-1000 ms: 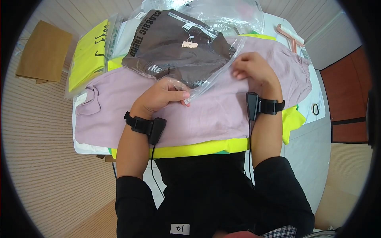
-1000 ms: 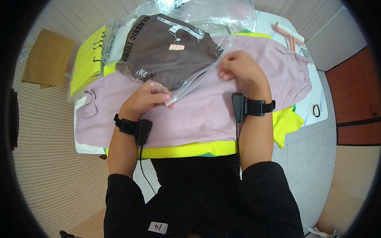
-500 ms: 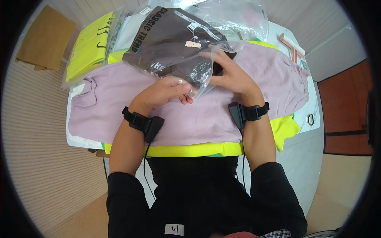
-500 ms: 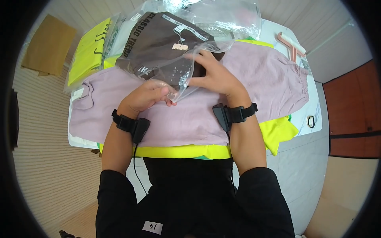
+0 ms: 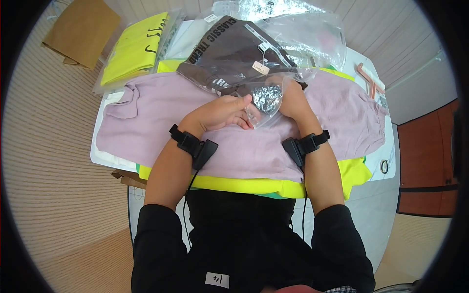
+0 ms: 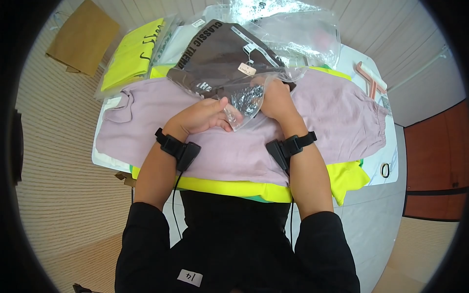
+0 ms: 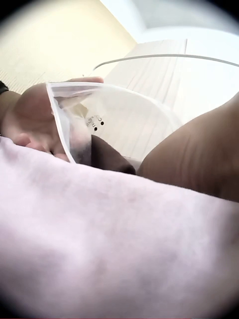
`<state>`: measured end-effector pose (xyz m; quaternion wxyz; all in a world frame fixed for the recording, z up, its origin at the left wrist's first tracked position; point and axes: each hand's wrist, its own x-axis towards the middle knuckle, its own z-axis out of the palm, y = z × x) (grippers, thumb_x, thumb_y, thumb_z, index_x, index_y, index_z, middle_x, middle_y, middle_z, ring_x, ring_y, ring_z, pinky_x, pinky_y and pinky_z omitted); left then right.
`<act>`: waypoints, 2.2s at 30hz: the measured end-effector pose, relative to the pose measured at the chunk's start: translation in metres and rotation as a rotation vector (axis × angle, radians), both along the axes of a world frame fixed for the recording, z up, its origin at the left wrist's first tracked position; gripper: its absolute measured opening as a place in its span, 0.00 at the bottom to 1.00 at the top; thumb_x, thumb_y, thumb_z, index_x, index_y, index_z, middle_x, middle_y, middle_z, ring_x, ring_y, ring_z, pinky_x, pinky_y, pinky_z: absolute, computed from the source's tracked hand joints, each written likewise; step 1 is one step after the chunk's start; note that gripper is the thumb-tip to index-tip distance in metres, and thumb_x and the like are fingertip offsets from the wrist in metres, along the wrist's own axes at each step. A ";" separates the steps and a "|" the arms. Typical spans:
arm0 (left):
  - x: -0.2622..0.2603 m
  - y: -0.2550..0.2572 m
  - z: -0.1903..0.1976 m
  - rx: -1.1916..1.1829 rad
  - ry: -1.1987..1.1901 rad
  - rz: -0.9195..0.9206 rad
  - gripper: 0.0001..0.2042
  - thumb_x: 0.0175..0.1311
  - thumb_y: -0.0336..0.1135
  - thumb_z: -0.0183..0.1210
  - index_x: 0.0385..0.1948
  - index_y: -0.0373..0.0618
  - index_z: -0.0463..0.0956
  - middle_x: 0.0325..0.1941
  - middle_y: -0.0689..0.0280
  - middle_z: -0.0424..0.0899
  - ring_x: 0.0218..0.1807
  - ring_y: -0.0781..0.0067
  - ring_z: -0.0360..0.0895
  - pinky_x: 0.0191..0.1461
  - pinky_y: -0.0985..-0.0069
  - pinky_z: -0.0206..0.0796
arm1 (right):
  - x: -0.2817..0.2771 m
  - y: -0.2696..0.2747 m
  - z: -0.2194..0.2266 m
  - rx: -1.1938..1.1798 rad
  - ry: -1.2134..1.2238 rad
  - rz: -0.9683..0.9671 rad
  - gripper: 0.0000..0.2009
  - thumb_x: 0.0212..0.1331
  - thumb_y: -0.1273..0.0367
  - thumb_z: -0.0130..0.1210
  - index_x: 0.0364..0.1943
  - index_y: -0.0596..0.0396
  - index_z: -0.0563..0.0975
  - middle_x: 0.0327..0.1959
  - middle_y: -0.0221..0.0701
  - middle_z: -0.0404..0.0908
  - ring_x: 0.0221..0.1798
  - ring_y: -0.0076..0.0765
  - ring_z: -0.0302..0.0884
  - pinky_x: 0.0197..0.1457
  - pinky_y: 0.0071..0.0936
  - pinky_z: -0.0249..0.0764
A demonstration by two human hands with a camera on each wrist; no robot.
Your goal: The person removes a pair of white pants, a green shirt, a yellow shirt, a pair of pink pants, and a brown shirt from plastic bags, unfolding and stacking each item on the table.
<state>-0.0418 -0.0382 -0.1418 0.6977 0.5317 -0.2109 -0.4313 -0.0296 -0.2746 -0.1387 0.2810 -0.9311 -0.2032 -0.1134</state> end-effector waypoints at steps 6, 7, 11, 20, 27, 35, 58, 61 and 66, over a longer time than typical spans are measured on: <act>-0.003 -0.004 0.008 0.040 0.219 0.176 0.40 0.66 0.67 0.33 0.49 0.29 0.72 0.49 0.52 0.78 0.50 0.61 0.77 0.55 0.66 0.69 | -0.007 -0.021 0.000 0.417 0.027 -0.024 0.12 0.43 0.75 0.54 0.35 0.61 0.78 0.31 0.35 0.80 0.37 0.36 0.77 0.39 0.29 0.70; 0.000 -0.003 0.005 0.031 0.213 0.178 0.40 0.66 0.67 0.33 0.49 0.29 0.72 0.49 0.52 0.78 0.50 0.61 0.77 0.55 0.66 0.69 | -0.007 -0.030 0.002 0.701 0.222 0.015 0.12 0.41 0.77 0.53 0.35 0.61 0.78 0.30 0.31 0.78 0.35 0.30 0.74 0.38 0.24 0.68; 0.005 0.000 0.011 -0.066 0.382 0.243 0.46 0.60 0.74 0.31 0.55 0.30 0.67 0.57 0.49 0.73 0.57 0.55 0.72 0.60 0.59 0.65 | -0.023 -0.039 0.020 1.185 0.351 0.135 0.15 0.33 0.81 0.45 0.31 0.61 0.74 0.28 0.22 0.72 0.31 0.19 0.66 0.33 0.14 0.61; 0.004 0.018 0.028 -0.551 0.246 0.683 0.27 0.68 0.44 0.43 0.66 0.42 0.53 0.59 0.44 0.69 0.59 0.44 0.70 0.63 0.53 0.62 | -0.085 -0.066 0.070 1.324 0.222 0.438 0.06 0.28 0.76 0.47 0.18 0.56 0.67 0.25 0.28 0.65 0.31 0.30 0.61 0.36 0.25 0.59; 0.015 0.040 0.037 -0.736 0.211 0.852 0.24 0.70 0.43 0.40 0.67 0.54 0.52 0.64 0.46 0.63 0.62 0.43 0.66 0.63 0.54 0.62 | -0.133 -0.136 0.091 0.604 0.334 0.259 0.09 0.24 0.79 0.47 0.19 0.61 0.72 0.24 0.31 0.68 0.30 0.33 0.63 0.36 0.27 0.59; -0.004 0.037 0.057 -1.015 0.077 0.770 0.26 0.70 0.42 0.38 0.69 0.55 0.46 0.70 0.51 0.52 0.70 0.41 0.51 0.69 0.44 0.52 | -0.130 -0.108 0.112 0.197 0.557 -0.072 0.10 0.62 0.71 0.51 0.44 0.60 0.73 0.43 0.31 0.76 0.46 0.28 0.74 0.50 0.23 0.70; -0.005 0.027 0.040 -1.018 -0.043 0.083 0.28 0.55 0.21 0.43 0.61 0.50 0.66 0.69 0.52 0.60 0.70 0.32 0.49 0.67 0.35 0.48 | -0.075 0.025 0.060 1.338 0.872 -0.012 0.40 0.58 0.73 0.56 0.70 0.54 0.42 0.45 0.41 0.75 0.39 0.32 0.77 0.41 0.27 0.73; -0.005 0.028 0.039 -1.004 -0.026 0.073 0.28 0.55 0.21 0.42 0.62 0.51 0.66 0.69 0.51 0.60 0.69 0.33 0.53 0.67 0.38 0.49 | -0.071 0.022 0.070 1.221 0.600 -0.006 0.41 0.56 0.77 0.55 0.70 0.53 0.43 0.41 0.40 0.77 0.33 0.27 0.76 0.34 0.21 0.72; -0.001 0.026 0.035 -0.948 -0.072 0.133 0.23 0.61 0.27 0.44 0.61 0.45 0.65 0.65 0.49 0.65 0.66 0.36 0.59 0.67 0.45 0.52 | -0.060 0.004 0.130 0.583 -0.221 -0.034 0.36 0.59 0.80 0.50 0.70 0.54 0.46 0.45 0.42 0.78 0.31 0.22 0.74 0.32 0.16 0.69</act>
